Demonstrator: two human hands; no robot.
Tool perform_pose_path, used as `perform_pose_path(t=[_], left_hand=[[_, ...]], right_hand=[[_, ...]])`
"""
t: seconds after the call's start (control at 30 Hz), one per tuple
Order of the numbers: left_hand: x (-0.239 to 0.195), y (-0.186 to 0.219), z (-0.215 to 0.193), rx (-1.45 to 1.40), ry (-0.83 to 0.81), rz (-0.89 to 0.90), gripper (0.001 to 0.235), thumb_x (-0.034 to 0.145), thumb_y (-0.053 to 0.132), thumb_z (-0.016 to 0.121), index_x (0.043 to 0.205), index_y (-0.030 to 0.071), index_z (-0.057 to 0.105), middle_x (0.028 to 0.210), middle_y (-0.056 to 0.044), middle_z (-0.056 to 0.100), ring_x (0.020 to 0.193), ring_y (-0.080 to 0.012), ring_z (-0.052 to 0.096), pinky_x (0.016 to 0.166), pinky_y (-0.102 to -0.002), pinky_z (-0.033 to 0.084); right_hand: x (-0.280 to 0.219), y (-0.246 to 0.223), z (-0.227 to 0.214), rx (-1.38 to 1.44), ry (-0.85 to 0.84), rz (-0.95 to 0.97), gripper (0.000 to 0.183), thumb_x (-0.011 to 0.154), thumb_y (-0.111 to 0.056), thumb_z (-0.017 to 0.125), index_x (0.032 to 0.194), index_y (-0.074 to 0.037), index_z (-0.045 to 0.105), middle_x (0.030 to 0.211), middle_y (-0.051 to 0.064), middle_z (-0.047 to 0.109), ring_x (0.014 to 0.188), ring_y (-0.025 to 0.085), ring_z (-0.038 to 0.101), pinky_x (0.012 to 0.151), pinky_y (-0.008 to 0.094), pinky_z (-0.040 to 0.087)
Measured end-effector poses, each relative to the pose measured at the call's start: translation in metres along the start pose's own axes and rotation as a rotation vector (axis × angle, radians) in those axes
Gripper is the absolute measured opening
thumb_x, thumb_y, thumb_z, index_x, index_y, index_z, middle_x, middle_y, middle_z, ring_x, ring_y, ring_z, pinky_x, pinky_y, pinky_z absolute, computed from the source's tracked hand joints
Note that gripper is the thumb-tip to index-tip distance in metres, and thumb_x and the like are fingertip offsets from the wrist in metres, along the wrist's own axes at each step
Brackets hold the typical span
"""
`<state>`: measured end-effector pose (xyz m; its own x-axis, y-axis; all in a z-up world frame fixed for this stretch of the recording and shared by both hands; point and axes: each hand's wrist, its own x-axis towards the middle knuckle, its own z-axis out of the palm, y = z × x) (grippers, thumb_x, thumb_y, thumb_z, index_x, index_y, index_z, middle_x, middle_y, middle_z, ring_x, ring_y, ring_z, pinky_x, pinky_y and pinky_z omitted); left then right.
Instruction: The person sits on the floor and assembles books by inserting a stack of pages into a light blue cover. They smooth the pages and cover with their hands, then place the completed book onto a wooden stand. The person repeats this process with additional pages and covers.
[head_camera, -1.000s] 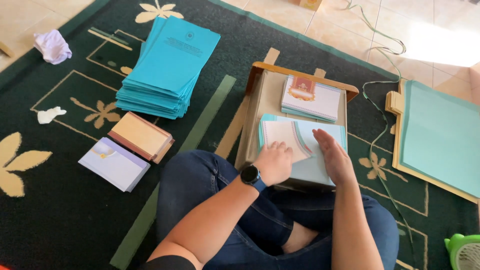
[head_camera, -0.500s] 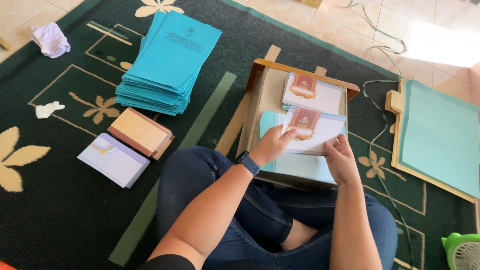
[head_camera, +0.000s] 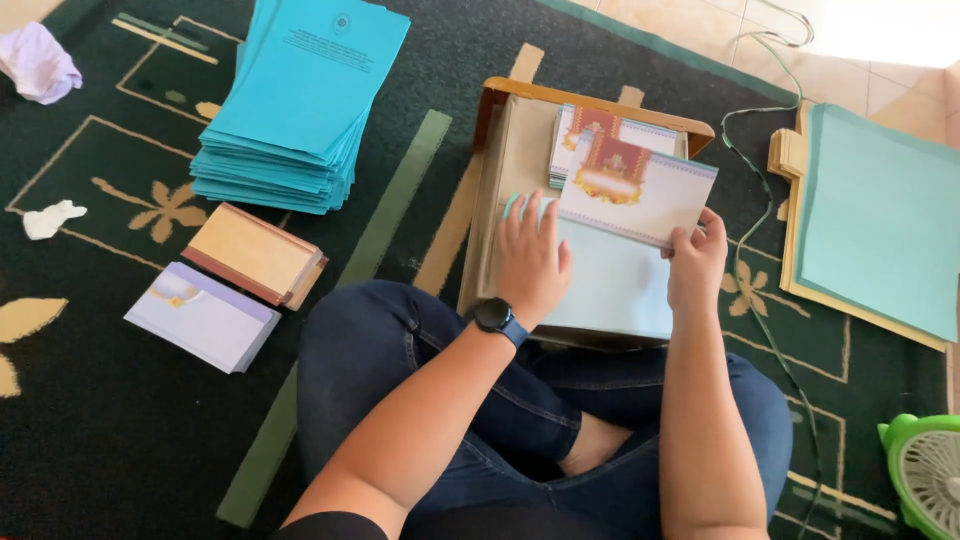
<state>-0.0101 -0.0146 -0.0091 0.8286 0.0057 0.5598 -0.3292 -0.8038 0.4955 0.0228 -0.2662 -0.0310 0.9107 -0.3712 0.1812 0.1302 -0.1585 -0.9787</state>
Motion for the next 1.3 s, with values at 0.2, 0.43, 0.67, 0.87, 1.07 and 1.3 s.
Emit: perform_pose_path(t=[0.2, 0.43, 0.67, 0.87, 1.07, 1.3], left_hand=[[-0.015, 0.013, -0.002, 0.050, -0.478, 0.081, 0.057, 0.094, 0.034, 0.061, 0.144, 0.007, 0.052, 0.158, -0.027, 0.037, 0.153, -0.0455, 0.023, 0.121, -0.061, 0.020], [-0.027, 0.007, 0.025, 0.049, -0.565, 0.149, 0.051, 0.098, 0.036, 0.053, 0.147, 0.023, 0.055, 0.162, -0.024, 0.033, 0.155, -0.0479, 0.017, 0.121, -0.067, 0.007], [-0.051, 0.011, 0.059, -0.045, -0.507, 0.381, 0.044, 0.090, 0.026, 0.055, 0.132, 0.029, 0.068, 0.153, -0.004, 0.055, 0.152, -0.0403, 0.034, 0.121, -0.068, 0.021], [-0.044, 0.017, 0.056, -0.071, -0.497, 0.399, 0.050, 0.094, 0.043, 0.056, 0.140, 0.024, 0.062, 0.152, -0.003, 0.056, 0.150, -0.0347, 0.038, 0.121, -0.064, 0.021], [-0.042, 0.012, 0.049, -0.038, -0.489, 0.407, 0.066, 0.093, 0.054, 0.052, 0.145, 0.012, 0.055, 0.155, -0.009, 0.052, 0.149, -0.0307, 0.039, 0.121, -0.058, 0.023], [-0.034, 0.015, 0.037, -0.036, -0.556, 0.383, 0.072, 0.090, 0.059, 0.054, 0.145, 0.013, 0.056, 0.157, -0.009, 0.050, 0.149, -0.0319, 0.040, 0.121, -0.059, 0.023]], right_hand=[[0.079, 0.017, 0.027, -0.238, 0.072, 0.030, 0.038, 0.099, 0.000, 0.056, 0.137, -0.005, 0.053, 0.100, 0.022, 0.071, 0.066, 0.019, 0.072, 0.055, 0.023, 0.059], [0.084, 0.015, 0.017, -0.752, 0.202, -0.053, 0.044, 0.099, -0.025, 0.076, 0.136, -0.009, 0.057, 0.098, 0.008, 0.070, 0.088, 0.026, 0.071, 0.073, 0.038, 0.058], [-0.044, 0.003, -0.038, -0.913, 0.051, -0.081, 0.045, 0.103, -0.017, 0.068, 0.140, 0.007, 0.056, 0.122, 0.025, 0.052, 0.100, 0.043, 0.065, 0.085, 0.053, 0.055], [-0.059, 0.021, -0.067, -0.921, -0.010, -0.026, 0.043, 0.107, -0.032, 0.060, 0.134, 0.002, 0.068, 0.119, 0.022, 0.060, 0.101, 0.043, 0.066, 0.087, 0.049, 0.055], [-0.061, 0.020, -0.066, -0.892, -0.057, 0.055, 0.052, 0.106, -0.044, 0.058, 0.136, -0.004, 0.068, 0.123, 0.018, 0.063, 0.108, 0.040, 0.066, 0.091, 0.048, 0.054], [-0.047, 0.026, -0.072, -0.614, -0.064, 0.218, 0.044, 0.105, -0.045, 0.061, 0.130, -0.010, 0.069, 0.113, 0.013, 0.069, 0.109, 0.035, 0.068, 0.087, 0.050, 0.054]])
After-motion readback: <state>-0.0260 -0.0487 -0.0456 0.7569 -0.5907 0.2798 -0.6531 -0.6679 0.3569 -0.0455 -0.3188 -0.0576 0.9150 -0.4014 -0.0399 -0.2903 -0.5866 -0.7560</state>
